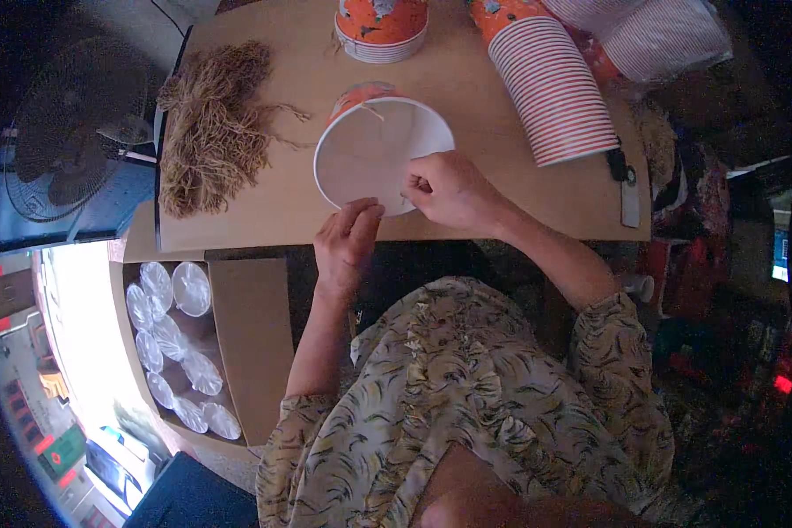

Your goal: Tying and preparing bundles of string for use in packaging items like paper cups and bowls.

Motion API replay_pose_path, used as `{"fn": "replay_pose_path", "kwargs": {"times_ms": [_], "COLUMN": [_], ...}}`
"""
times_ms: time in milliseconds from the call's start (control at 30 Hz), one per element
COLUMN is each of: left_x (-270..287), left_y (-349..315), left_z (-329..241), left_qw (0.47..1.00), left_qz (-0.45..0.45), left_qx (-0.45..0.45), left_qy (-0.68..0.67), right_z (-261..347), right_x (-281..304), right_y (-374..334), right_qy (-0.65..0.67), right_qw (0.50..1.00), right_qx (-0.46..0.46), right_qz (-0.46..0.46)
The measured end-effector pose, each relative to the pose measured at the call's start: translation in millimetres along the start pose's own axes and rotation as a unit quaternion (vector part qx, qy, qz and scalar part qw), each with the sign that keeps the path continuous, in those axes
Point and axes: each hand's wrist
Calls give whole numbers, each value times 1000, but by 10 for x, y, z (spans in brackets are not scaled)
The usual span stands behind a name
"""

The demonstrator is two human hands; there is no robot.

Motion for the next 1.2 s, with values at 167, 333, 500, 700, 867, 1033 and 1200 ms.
{"fn": "replay_pose_path", "kwargs": {"times_ms": [167, 333, 500, 700, 867, 1033, 1200], "left_x": [9, 16, 24, 165, 169, 168, 116], "left_y": [21, 41, 112, 425, 639, 792, 903], "left_z": [-47, -63, -105, -154, -36, -137, -103], "left_qw": [1000, 1000, 1000, 991, 974, 946, 958], "left_qz": [0, -5, 1, 45, 84, 155, 167], "left_qx": [7, 0, 19, 76, 105, 174, 114], "left_qy": [1, 9, -13, -97, -181, -224, -204], "right_z": [-53, -54, -8, -32, -98, -125, -200], "right_x": [-31, -37, -29, 75, 253, 260, 279], "right_y": [0, 8, 14, -6, 46, 80, 195], "right_qy": [-12, -33, -130, -165, -213, -243, -204], "right_qw": [999, 999, 991, 970, 941, 906, 944], "right_qx": [28, 30, 23, 179, 256, 346, 257], "right_qz": [-10, -17, 4, 15, 62, -20, 13]}}
Point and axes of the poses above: each hand's wrist, its own y-axis towards the middle knuckle, its own x-axis out of the back of the hand, z = x × y, and after that the axes turned 5 degrees about -z, right-handed
